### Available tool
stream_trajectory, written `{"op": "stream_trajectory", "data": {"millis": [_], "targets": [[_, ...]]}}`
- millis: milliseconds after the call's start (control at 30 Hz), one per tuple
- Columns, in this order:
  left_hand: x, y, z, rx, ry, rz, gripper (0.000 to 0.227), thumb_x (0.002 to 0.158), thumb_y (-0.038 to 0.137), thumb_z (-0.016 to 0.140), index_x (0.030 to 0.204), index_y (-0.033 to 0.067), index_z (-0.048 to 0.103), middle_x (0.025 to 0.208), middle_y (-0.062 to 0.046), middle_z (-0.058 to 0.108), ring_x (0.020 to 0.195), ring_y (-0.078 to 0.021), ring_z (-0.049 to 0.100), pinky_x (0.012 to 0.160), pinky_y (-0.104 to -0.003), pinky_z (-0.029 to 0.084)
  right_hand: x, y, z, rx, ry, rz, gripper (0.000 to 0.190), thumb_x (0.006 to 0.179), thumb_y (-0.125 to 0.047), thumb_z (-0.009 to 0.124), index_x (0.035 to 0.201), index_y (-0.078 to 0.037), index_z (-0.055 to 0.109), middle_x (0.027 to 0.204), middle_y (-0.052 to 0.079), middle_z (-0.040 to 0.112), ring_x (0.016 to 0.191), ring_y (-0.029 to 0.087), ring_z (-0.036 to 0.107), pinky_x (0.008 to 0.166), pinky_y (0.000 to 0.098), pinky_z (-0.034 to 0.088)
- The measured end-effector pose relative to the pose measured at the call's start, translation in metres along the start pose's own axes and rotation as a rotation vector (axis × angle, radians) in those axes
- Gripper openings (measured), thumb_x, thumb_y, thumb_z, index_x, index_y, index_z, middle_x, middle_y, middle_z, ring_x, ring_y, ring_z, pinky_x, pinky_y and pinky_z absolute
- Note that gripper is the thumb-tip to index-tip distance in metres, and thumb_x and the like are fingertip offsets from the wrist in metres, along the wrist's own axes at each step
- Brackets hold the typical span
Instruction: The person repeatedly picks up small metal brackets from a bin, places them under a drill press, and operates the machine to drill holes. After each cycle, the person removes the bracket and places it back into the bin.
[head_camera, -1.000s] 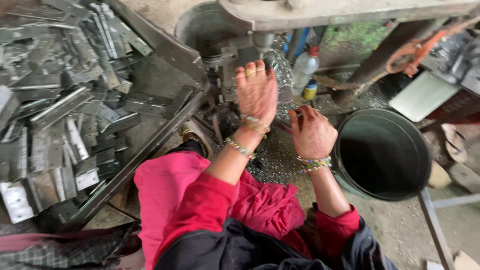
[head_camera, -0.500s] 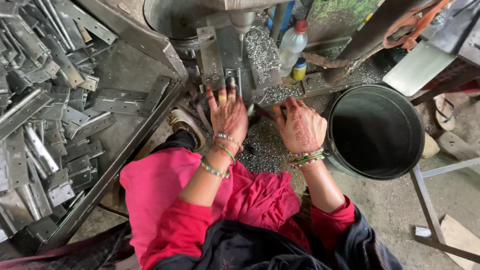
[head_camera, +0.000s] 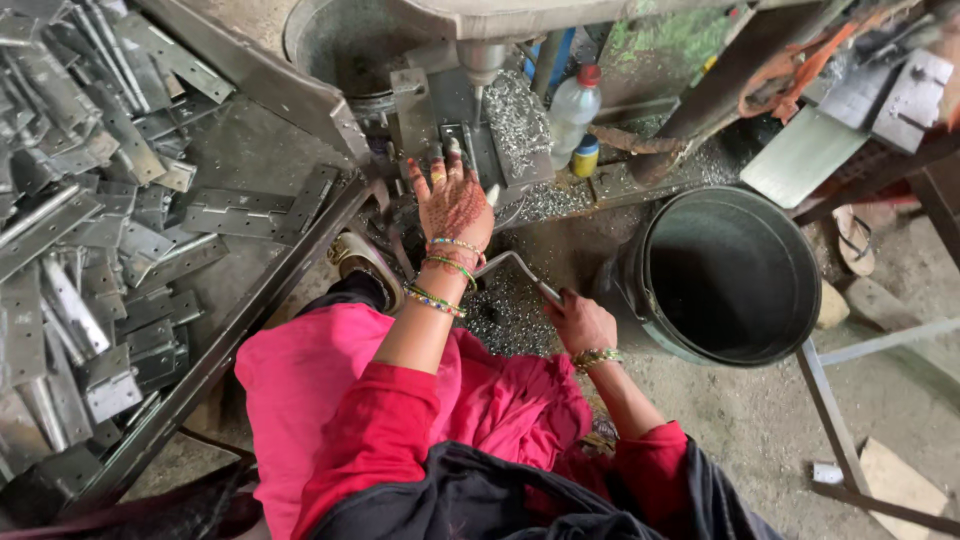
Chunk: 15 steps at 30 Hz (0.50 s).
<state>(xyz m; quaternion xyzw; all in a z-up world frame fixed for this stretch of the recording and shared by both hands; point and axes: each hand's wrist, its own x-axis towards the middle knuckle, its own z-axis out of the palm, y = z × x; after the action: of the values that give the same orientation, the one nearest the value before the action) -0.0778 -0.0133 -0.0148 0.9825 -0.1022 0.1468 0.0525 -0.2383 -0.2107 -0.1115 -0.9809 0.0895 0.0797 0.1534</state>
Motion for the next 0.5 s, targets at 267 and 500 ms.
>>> {"op": "stream_trajectory", "data": {"millis": [267, 500], "targets": [[-0.002, -0.002, -0.017, 0.118, 0.096, 0.024, 0.056, 0.095, 0.046, 0.051, 0.129, 0.0035, 0.064, 0.148, -0.014, 0.052, 0.143, -0.0333, 0.041, 0.119, -0.062, 0.002, -0.006, -0.037, -0.085, -0.090, -0.032, -0.029, 0.055, 0.091, -0.059, 0.063, 0.118, -0.011, 0.062, 0.086, 0.018, 0.075, 0.080, 0.036, 0.075, 0.068, 0.0481, 0.059], [0.006, 0.000, -0.001, 0.140, 0.098, 0.043, 0.046, 0.099, 0.034, 0.052, 0.125, 0.0016, 0.071, 0.141, -0.015, 0.062, 0.139, -0.0309, 0.048, 0.125, -0.058, 0.007, -0.007, -0.015, -0.014, -0.060, -0.074, 0.087, 0.051, 0.087, -0.062, 0.066, 0.105, -0.015, 0.071, 0.090, 0.015, 0.075, 0.085, 0.033, 0.074, 0.073, 0.0470, 0.059]]}}
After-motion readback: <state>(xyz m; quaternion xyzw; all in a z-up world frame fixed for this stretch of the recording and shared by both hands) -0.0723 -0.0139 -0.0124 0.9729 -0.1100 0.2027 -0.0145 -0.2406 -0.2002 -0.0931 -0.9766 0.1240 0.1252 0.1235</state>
